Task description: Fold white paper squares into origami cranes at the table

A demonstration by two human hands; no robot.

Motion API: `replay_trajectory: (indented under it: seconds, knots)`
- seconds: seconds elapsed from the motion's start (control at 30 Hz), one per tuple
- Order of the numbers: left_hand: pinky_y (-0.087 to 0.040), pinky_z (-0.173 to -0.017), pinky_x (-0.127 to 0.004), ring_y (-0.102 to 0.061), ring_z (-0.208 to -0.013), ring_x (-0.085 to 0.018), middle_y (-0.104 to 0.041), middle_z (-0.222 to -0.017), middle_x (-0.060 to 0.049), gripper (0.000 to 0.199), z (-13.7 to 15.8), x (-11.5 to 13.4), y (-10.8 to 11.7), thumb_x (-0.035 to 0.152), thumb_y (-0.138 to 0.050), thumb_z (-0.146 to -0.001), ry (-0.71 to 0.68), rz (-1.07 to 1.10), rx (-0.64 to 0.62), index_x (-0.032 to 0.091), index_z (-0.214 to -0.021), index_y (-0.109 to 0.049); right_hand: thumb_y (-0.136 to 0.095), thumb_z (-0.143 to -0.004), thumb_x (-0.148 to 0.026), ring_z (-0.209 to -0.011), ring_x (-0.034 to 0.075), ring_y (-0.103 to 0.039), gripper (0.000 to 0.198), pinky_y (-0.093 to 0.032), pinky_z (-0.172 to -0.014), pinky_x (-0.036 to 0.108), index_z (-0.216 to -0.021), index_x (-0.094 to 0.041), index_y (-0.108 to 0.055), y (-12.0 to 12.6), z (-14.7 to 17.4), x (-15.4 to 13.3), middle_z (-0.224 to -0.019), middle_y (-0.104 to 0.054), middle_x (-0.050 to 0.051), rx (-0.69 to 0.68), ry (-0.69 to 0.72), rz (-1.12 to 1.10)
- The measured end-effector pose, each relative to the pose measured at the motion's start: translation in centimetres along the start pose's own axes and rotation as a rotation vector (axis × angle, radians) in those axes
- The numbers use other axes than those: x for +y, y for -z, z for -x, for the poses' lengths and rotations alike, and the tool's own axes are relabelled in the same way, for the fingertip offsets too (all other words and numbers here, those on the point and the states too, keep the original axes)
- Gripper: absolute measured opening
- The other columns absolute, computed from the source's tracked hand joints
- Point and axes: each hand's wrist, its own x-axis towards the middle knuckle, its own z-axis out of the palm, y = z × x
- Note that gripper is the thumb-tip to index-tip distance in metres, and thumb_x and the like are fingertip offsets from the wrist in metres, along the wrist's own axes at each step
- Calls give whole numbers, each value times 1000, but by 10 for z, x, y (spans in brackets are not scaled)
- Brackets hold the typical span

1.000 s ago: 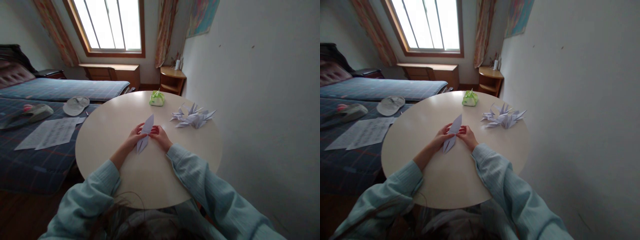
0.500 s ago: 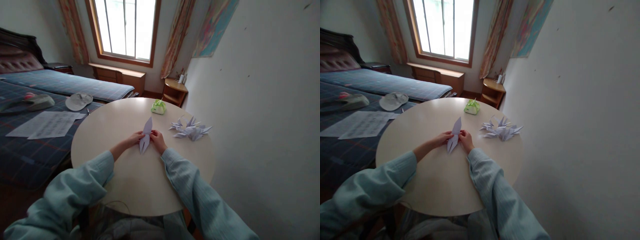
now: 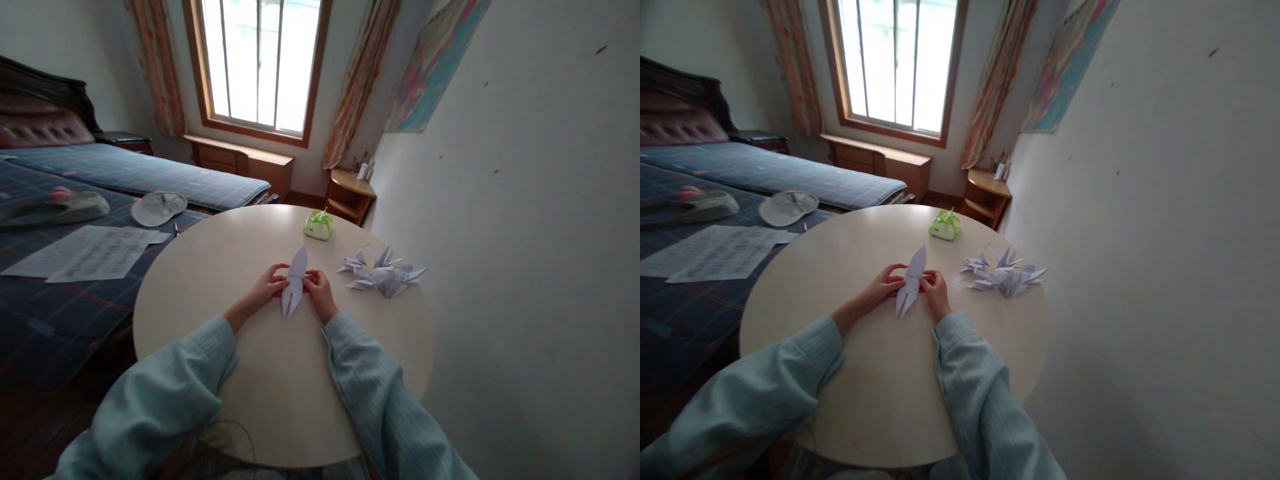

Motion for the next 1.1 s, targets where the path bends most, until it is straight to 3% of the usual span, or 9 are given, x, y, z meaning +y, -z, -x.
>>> replay_trajectory:
  seconds: [0.37, 0.67, 0.9, 1.1]
  knots:
    - [-42, -51, -20, -57, -58, -10, -63, -74, -1, 43, -2, 1, 0, 21, -67, -55, 14, 20, 13, 18, -95, -51, -58, -59, -28, -59, 11, -54, 15, -45, -57, 24, -71, -18, -55, 2, 2, -3, -63, -61, -2, -48, 49, 55]
    - [-42, -54, -22, -54, -55, -10, -64, -63, -2, 12, -3, 1, -2, 16, -61, -52, 33, 34, 73, 13, -63, -65, -56, -62, -31, -56, 9, -53, 19, -44, -55, 22, -72, -17, -63, 3, 8, -12, -67, -61, 0, -99, 6, 50]
    - [-42, -54, -23, -54, -54, -11, -63, -62, -3, 15, -3, 3, -1, 17, -58, -55, 45, -1, 71, 13, -67, -66, -67, -54, -32, -60, 11, -55, 28, -46, -60, 25, -76, -16, -62, 2, 10, -14, -67, -61, 0, -87, 32, 139]
    - [-41, -54, -21, -56, -61, -11, -64, -77, -5, 32, 4, 9, -3, 25, -63, -60, -14, -57, -29, 14, -89, -64, -68, -53, -27, -71, 13, -58, 39, -47, -71, 28, -90, -17, -58, 5, 8, -10, -78, -63, 1, -86, 67, 114]
